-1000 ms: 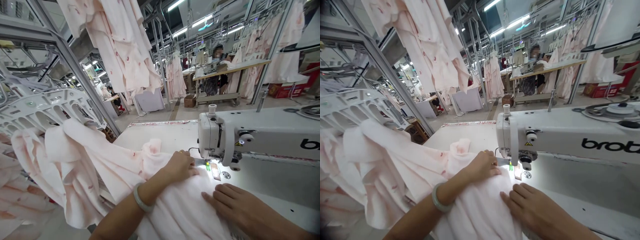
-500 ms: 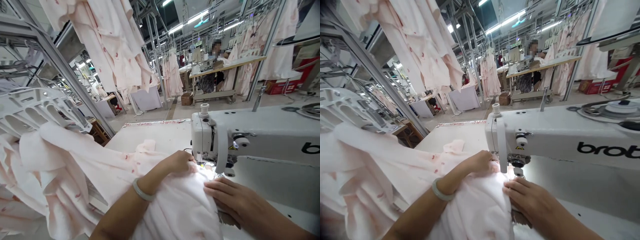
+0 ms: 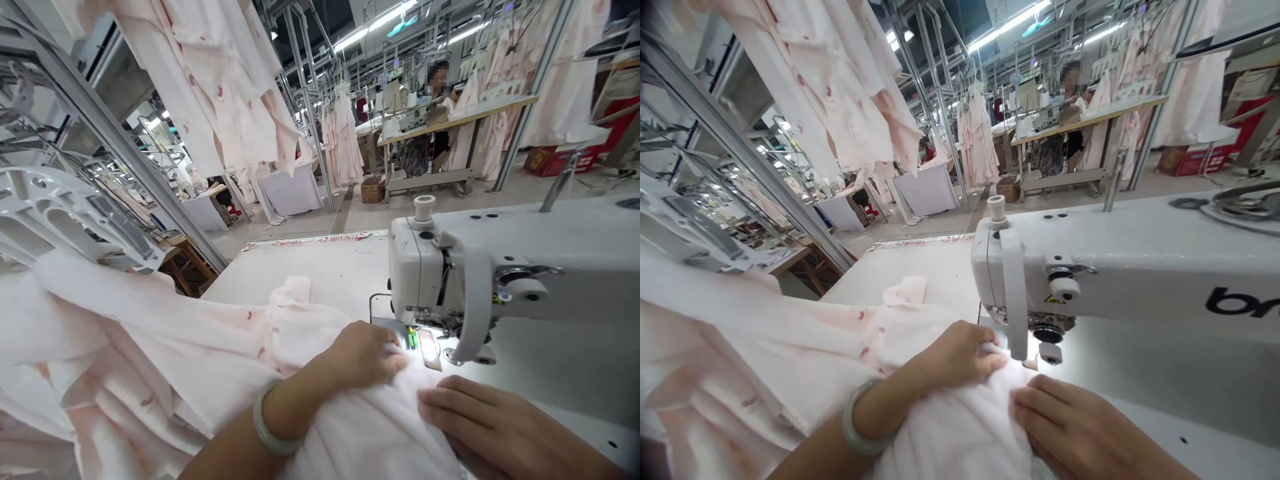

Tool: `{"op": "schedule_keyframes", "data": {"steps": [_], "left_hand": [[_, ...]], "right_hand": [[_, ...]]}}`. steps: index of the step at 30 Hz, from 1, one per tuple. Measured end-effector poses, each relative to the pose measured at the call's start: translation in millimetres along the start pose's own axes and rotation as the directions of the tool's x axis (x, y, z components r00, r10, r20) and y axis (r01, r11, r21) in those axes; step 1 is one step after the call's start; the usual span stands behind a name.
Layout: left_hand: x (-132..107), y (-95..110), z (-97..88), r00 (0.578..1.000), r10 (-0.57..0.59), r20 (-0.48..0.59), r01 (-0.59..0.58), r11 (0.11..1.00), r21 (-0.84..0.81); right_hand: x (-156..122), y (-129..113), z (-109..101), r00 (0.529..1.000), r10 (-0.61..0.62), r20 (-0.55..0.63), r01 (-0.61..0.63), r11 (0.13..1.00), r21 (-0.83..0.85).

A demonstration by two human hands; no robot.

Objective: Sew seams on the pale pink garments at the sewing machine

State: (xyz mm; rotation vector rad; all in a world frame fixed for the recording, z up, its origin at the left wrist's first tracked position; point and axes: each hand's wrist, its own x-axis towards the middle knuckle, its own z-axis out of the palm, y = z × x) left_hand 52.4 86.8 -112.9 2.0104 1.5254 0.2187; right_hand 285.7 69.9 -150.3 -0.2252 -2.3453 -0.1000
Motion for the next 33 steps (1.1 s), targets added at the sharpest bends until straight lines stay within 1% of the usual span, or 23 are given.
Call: {"op": "schedule_keyframes", "data": {"steps": [4,8,11,13,15,17,21,23,26,30,33], "left_hand": [[2.7,4.4,3.4,0.999,-0.018,-0.036,0.019,0.998,0.055],[3.3,8.0,4.5,0.999,-0.044,-0.019,0.046,0.993,0.111],[3.6,8.2,7.4,0.998,-0.061,-0.030,0.063,0.993,0.101],[3.9,7.8,10.4,0.998,-0.029,-0.056,0.033,0.996,0.079],[4.0,7.7,13.0,0.995,0.021,-0.094,-0.013,0.997,0.081],[3.8,8.6,14.2,0.991,0.038,-0.125,-0.025,0.995,0.100],[3.1,11.9,13.6,0.993,-0.012,-0.119,0.025,0.994,0.102],[3.1,13.2,14.0,0.993,-0.038,-0.111,0.048,0.995,0.092],[4.1,14.2,16.6,0.990,-0.069,-0.120,0.079,0.994,0.078],[7.7,14.6,19.8,0.990,-0.071,-0.122,0.084,0.991,0.106],[12.5,15.3,19.4,0.991,-0.056,-0.124,0.075,0.986,0.150]], "right_hand": [[-4.8,8.0,3.3,0.999,-0.012,0.051,0.016,0.998,-0.068],[-14.5,12.3,13.2,0.997,0.004,0.080,0.011,0.983,-0.183],[-18.4,14.5,15.4,0.990,-0.002,0.138,0.035,0.970,-0.239],[-17.5,15.6,13.2,0.987,-0.012,0.161,0.050,0.971,-0.235],[-14.8,16.0,9.6,0.989,0.011,0.145,0.020,0.977,-0.211],[-11.9,15.4,6.2,0.990,0.050,0.128,-0.027,0.984,-0.175],[-8.8,12.7,2.6,0.986,0.107,0.125,-0.089,0.986,-0.140],[-9.3,11.5,2.3,0.985,0.115,0.129,-0.095,0.985,-0.147],[-12.6,10.8,3.3,0.978,0.123,0.166,-0.098,0.983,-0.153],[-18.5,12.5,5.5,0.961,0.163,0.224,-0.135,0.982,-0.134],[-20.9,15.7,7.2,0.953,0.187,0.240,-0.158,0.978,-0.133]]}}
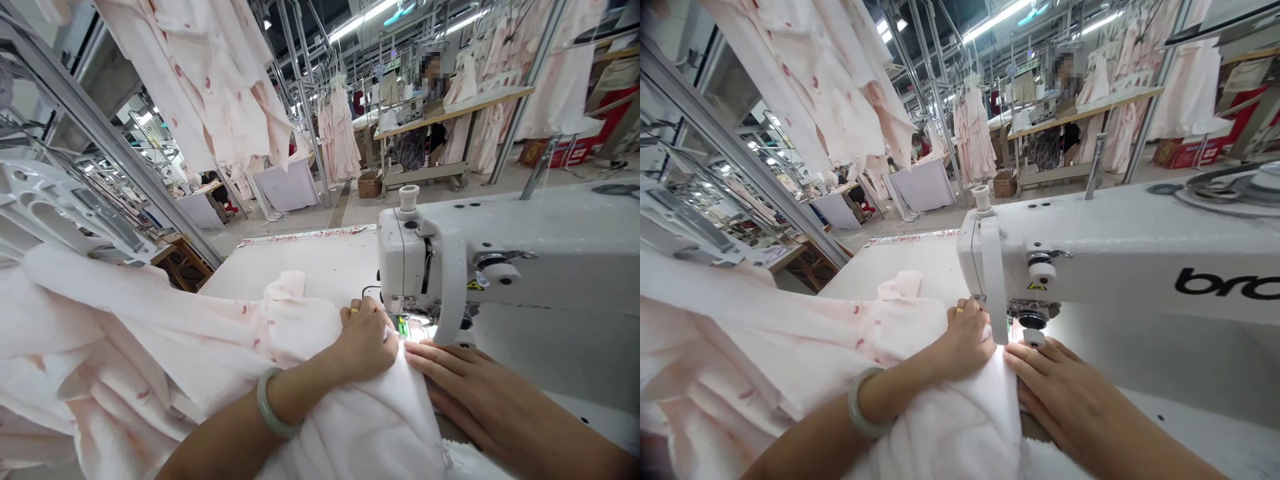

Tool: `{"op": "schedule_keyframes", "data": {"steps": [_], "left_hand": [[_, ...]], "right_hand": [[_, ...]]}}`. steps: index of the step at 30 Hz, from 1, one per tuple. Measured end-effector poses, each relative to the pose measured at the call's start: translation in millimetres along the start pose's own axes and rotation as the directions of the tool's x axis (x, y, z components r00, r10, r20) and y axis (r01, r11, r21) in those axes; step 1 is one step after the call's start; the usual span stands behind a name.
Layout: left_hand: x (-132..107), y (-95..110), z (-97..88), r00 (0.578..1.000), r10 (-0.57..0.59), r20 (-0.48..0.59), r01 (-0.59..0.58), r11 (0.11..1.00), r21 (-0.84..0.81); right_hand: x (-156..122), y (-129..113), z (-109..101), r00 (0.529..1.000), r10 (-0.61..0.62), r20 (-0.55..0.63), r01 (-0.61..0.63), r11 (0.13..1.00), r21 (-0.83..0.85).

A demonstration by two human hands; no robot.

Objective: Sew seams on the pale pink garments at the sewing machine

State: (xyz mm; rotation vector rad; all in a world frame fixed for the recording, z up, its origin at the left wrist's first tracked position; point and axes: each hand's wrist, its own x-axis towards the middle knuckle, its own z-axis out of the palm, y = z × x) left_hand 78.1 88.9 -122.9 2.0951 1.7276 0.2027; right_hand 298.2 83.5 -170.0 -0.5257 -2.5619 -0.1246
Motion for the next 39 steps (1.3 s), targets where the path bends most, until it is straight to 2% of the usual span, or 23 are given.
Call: {"op": "schedule_keyframes", "data": {"steps": [8,14,18,22,25,27,28,30,32,35,39], "left_hand": [[15.5,-0.8,-0.6,1.000,0.010,-0.003,-0.010,0.994,0.108],[16.4,-3.9,2.5,0.998,0.060,-0.019,-0.057,0.992,0.110],[18.8,-4.6,3.6,0.997,0.066,-0.036,-0.061,0.990,0.130],[15.6,-5.8,-7.9,0.996,0.088,0.012,-0.089,0.983,0.162],[-6.7,-3.7,-24.2,0.988,0.152,0.018,-0.152,0.965,0.215],[-30.4,-1.1,-31.6,0.956,0.291,-0.019,-0.278,0.927,0.251],[-42.8,-0.2,-32.8,0.923,0.385,-0.017,-0.368,0.893,0.257],[-64.4,-0.8,-29.5,0.842,0.538,0.045,-0.530,0.809,0.254],[-78.2,-5.0,-20.2,0.798,0.592,0.115,-0.598,0.751,0.281],[-84.1,-14.6,-4.1,0.806,0.585,0.092,-0.576,0.739,0.349],[-80.1,-20.5,5.0,0.786,0.618,0.021,-0.592,0.742,0.314]], "right_hand": [[5.9,2.7,-1.9,0.995,-0.008,-0.104,-0.002,0.996,-0.092],[6.2,5.9,-3.0,0.995,-0.095,-0.041,0.090,0.989,-0.122],[3.3,6.6,-1.5,0.997,-0.021,-0.074,0.013,0.995,-0.098],[-0.1,7.7,-3.7,0.994,-0.028,-0.107,0.019,0.997,-0.077],[-1.0,10.5,-9.4,0.989,-0.034,-0.141,0.028,0.999,-0.046],[-1.0,12.4,-13.6,0.991,-0.007,-0.134,0.008,1.000,0.008],[-0.7,13.0,-15.4,0.993,0.013,-0.121,-0.008,0.999,0.040],[0.1,13.1,-18.5,0.995,0.047,-0.092,-0.038,0.994,0.106],[1.4,11.5,-20.9,0.997,0.054,-0.057,-0.044,0.985,0.166],[3.0,7.7,-23.3,1.000,0.023,-0.009,-0.020,0.978,0.209],[3.2,4.5,-23.2,1.000,0.003,-0.006,-0.001,0.976,0.218]]}}
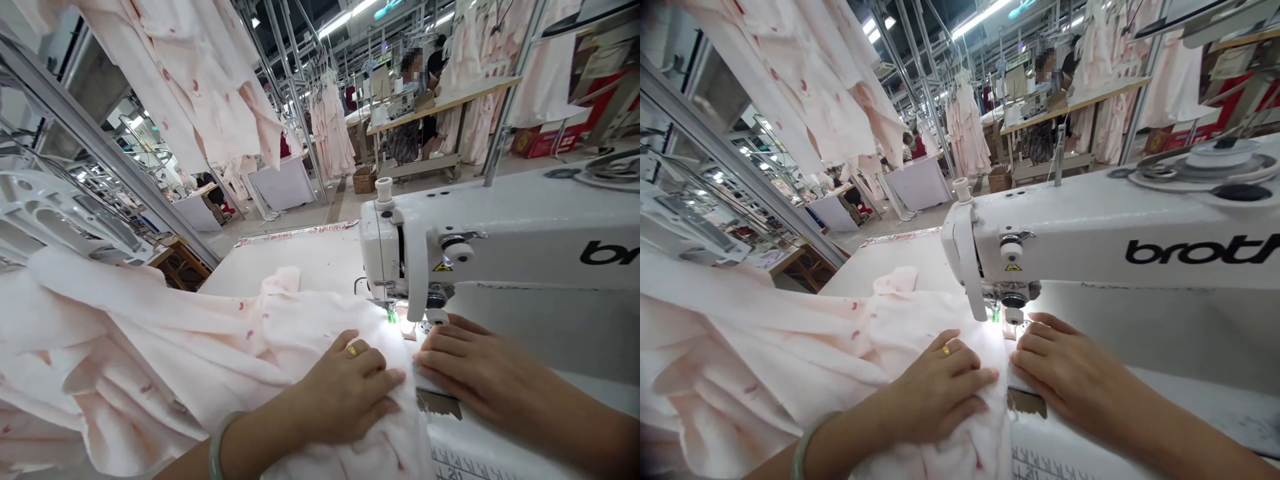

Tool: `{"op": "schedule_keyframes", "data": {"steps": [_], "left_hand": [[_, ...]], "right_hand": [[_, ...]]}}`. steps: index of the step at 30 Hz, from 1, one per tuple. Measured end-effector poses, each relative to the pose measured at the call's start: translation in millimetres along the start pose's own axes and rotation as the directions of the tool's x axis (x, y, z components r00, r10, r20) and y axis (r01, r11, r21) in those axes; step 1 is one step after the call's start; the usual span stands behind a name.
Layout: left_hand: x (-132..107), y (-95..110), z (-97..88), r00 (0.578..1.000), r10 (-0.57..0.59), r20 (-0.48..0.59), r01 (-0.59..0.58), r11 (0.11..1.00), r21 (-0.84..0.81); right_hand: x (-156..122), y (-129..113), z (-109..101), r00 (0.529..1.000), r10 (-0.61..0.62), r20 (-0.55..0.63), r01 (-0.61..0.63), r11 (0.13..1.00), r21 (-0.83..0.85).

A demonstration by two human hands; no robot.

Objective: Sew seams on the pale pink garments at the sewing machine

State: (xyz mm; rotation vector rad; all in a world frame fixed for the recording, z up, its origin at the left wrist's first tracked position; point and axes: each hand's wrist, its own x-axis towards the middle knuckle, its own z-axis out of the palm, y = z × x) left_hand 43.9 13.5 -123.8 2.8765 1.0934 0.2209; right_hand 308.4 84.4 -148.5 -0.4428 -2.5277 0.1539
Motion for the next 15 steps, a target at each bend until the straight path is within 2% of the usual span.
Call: {"op": "schedule_keyframes", "data": {"steps": [7,10,13,15], "left_hand": [[4.5,-0.2,1.8,0.993,0.071,-0.094,-0.075,0.996,-0.045],[6.9,1.9,4.4,0.992,0.076,-0.104,-0.075,0.997,0.007],[11.2,4.8,6.3,0.993,0.043,-0.108,-0.046,0.999,-0.025],[13.4,6.5,6.7,0.997,0.025,-0.073,-0.029,0.998,-0.056]], "right_hand": [[2.0,-0.9,-1.8,1.000,-0.009,0.026,0.008,0.999,0.048],[2.7,-1.5,-2.3,0.999,-0.004,0.054,0.001,0.998,0.056],[2.5,-1.3,-2.4,0.998,0.000,0.064,-0.004,0.998,0.066],[2.2,-1.2,-2.6,0.998,0.006,0.055,-0.010,0.998,0.070]]}}
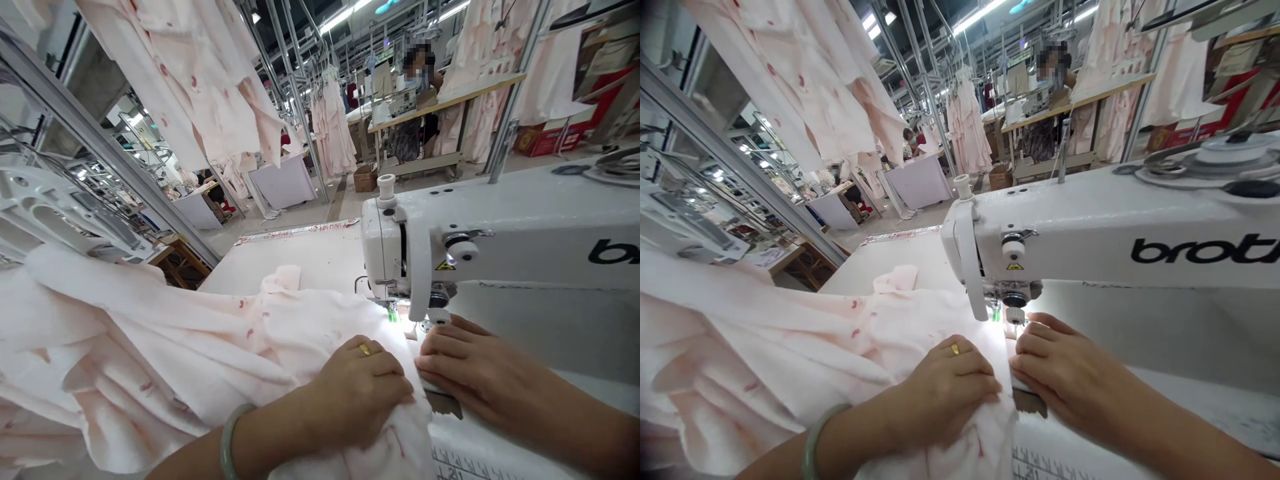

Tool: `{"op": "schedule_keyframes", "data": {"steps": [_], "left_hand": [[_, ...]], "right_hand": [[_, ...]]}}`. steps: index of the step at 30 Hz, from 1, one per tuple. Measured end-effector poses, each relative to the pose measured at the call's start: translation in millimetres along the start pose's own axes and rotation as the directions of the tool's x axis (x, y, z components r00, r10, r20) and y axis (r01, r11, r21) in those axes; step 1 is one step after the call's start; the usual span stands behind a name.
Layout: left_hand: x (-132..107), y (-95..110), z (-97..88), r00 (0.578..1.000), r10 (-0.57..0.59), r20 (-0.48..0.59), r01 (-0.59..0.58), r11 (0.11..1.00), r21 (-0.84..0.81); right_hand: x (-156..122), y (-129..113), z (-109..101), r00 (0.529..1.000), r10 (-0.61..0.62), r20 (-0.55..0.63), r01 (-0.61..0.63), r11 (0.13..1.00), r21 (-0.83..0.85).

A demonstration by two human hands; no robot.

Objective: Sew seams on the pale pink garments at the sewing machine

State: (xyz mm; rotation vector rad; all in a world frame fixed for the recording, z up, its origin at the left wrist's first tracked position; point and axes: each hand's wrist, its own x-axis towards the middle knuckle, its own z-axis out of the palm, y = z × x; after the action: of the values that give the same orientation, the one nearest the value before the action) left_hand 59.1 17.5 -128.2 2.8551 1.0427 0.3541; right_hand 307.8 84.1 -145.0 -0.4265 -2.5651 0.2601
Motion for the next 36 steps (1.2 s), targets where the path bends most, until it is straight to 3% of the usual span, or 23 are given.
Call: {"op": "schedule_keyframes", "data": {"steps": [3,9,13,16,22,25,30,33,36], "left_hand": [[-0.2,2.0,-0.9,0.998,-0.012,0.054,0.013,1.000,-0.008],[-7.2,2.1,-2.8,0.997,0.040,-0.061,-0.039,0.999,0.018],[-9.0,-1.5,-0.1,0.998,0.063,-0.020,-0.063,0.998,0.005],[-9.6,-3.9,2.7,0.997,0.082,0.000,-0.082,0.997,0.010],[-0.8,-15.0,7.3,0.991,0.120,0.057,-0.122,0.991,0.044],[10.6,-29.1,8.3,0.990,0.108,0.089,-0.115,0.990,0.078],[33.4,-60.4,11.0,0.993,0.093,0.078,-0.101,0.989,0.111],[43.3,-68.6,2.3,0.994,0.068,0.089,-0.074,0.995,0.070],[41.5,-53.8,-20.4,0.988,-0.027,0.151,0.026,1.000,0.011]], "right_hand": [[-0.7,-1.0,-0.3,1.000,0.013,-0.017,-0.013,1.000,0.007],[-1.3,-5.8,-1.1,0.998,0.004,0.056,-0.009,0.996,0.087],[-0.3,-5.9,1.5,0.994,-0.012,0.105,0.003,0.997,0.083],[-0.9,-2.8,7.8,0.996,-0.055,0.071,0.056,0.998,-0.004],[-4.6,8.1,20.9,0.978,-0.171,-0.120,0.124,0.936,-0.328],[-6.8,13.2,23.1,0.978,-0.145,-0.149,0.077,0.919,-0.387],[-12.2,20.2,22.3,0.983,-0.007,-0.182,-0.052,0.947,-0.318],[-11.3,18.7,15.1,0.988,-0.006,-0.153,-0.038,0.959,-0.280],[-5.5,9.7,4.6,0.986,-0.101,-0.136,0.064,0.965,-0.254]]}}
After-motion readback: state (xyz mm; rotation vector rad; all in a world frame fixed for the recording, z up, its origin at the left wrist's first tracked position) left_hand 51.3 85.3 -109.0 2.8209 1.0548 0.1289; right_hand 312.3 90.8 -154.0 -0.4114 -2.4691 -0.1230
